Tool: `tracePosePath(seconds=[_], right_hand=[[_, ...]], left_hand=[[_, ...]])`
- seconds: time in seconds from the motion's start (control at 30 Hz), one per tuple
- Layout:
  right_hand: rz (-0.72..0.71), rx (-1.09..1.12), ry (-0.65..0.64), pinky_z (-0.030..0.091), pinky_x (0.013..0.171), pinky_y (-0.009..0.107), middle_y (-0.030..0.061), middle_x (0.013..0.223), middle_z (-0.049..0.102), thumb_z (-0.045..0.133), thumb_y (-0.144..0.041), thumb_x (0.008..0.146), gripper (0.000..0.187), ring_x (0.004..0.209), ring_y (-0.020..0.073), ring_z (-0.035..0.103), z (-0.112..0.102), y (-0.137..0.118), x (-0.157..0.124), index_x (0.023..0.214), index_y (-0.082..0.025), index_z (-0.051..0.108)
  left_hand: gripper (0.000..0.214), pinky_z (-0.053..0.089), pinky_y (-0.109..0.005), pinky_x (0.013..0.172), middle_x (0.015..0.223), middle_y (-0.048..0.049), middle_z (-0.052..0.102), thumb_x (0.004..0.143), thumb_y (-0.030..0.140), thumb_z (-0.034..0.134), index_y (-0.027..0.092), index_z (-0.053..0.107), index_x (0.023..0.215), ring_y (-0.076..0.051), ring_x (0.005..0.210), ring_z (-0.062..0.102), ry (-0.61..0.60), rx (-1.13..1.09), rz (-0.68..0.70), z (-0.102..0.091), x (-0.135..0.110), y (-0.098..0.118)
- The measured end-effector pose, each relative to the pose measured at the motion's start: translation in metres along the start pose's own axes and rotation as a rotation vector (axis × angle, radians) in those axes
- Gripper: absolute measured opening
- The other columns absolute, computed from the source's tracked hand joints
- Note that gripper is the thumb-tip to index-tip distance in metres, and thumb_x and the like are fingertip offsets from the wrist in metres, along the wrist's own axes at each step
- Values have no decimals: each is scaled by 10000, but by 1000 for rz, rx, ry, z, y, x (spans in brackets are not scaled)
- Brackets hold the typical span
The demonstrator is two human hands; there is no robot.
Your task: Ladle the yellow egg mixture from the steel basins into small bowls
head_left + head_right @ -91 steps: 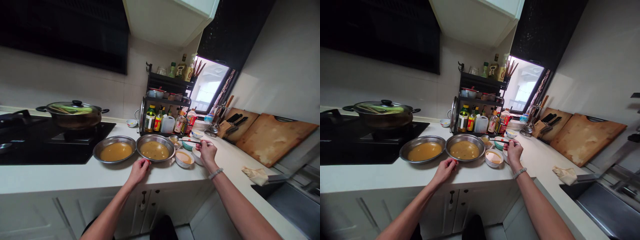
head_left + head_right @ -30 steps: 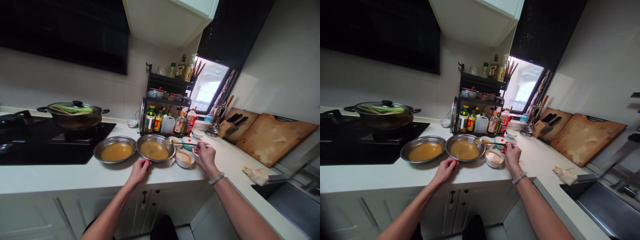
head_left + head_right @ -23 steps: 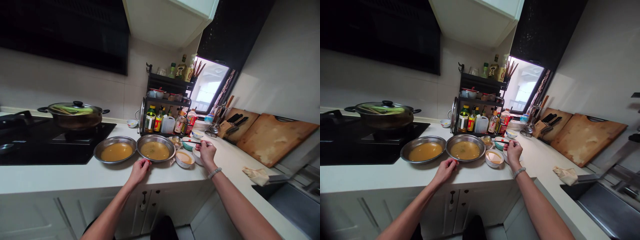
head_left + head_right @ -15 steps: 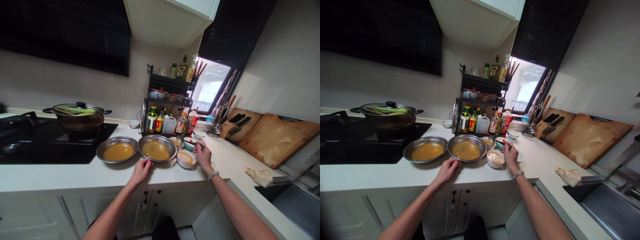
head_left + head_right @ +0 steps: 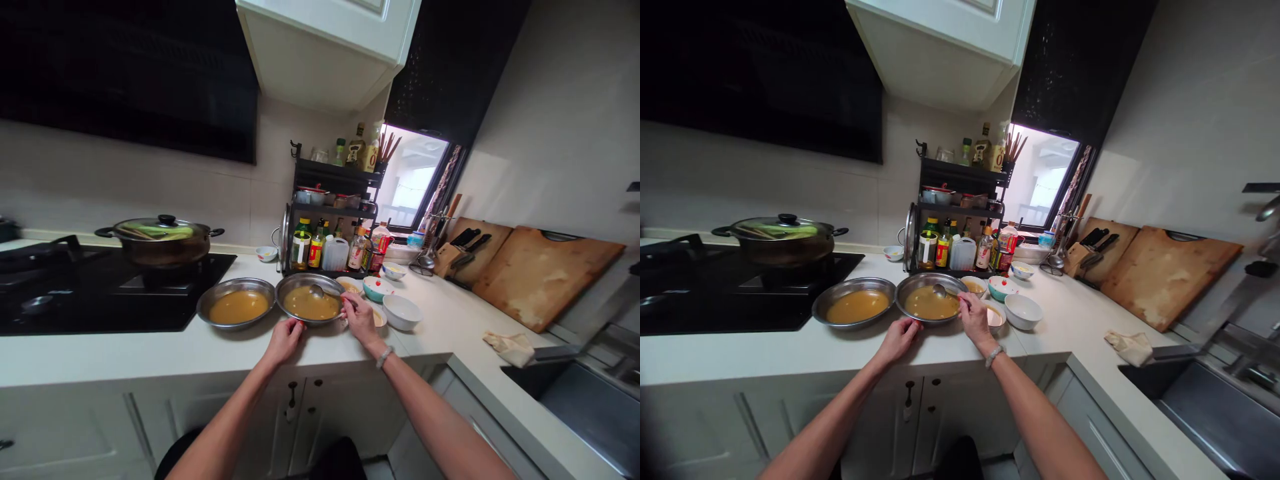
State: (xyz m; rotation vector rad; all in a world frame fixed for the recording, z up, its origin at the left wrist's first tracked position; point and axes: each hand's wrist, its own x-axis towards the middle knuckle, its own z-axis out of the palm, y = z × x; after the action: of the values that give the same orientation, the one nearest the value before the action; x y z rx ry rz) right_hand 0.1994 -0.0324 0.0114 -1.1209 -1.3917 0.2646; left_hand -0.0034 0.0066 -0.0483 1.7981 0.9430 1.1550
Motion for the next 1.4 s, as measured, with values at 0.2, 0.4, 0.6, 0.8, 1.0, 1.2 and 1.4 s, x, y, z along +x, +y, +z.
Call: tracePosePath(seconds=[0.2,0.4,0.6,0.8,1.0,1.2,1.4], right_hand=[[302,204,223,466,364,234,-25,489,582,590,-426,704,284,391,141,558,14,7,8,832,-172,586],[367,274,334,464,350,240,-26,465,580,604,-427,680,263,375,148,555,5,1,15,773,-192,533],[431,337,362,446,350,219,-12,476,594,670,-416,650,272,388,129,535,-11,-6,19,749,-192,551],[561,371,344,407,352,183,6,508,609,755,-442,594,381,414,111,532,-26,-8,32,766,-158,570],[672,332,335,418,377,199,1,540,607,777,-465,598,426,443,124,551,-51,-20,38,827,-153,599],[734,278,343,453,410,248,14,556,622,731,-502,643,417,459,147,556,-70,-39,33,850,-159,617],[758,289,390,439,399,249,7,539,616,724,-492,645,396,446,149,547,-71,-55,33,839,-169,602]], left_hand=[[353,336,-251,531,522,-1,547,807,425,413,161,591,655,-147,513,470,-14,26,17,1,-1,1],[326,325,-251,547,557,0,520,821,410,409,173,546,643,-145,544,448,-47,24,24,0,-2,2],[339,313,-239,525,566,9,490,824,450,432,175,538,655,-135,548,409,-70,-11,-64,-1,-4,-1],[389,386,-223,586,640,-15,570,851,464,423,148,601,711,-146,618,467,-115,31,-145,-3,-8,4],[406,446,-236,647,730,-38,663,833,496,446,159,672,814,-192,701,550,-118,-6,-281,-5,-10,3],[542,397,-243,553,553,-23,538,823,609,361,154,582,627,-157,561,463,-78,-26,-404,0,-8,2],[545,347,-256,563,527,6,438,767,670,396,178,486,553,-140,560,398,-68,-13,-412,0,-5,12]])
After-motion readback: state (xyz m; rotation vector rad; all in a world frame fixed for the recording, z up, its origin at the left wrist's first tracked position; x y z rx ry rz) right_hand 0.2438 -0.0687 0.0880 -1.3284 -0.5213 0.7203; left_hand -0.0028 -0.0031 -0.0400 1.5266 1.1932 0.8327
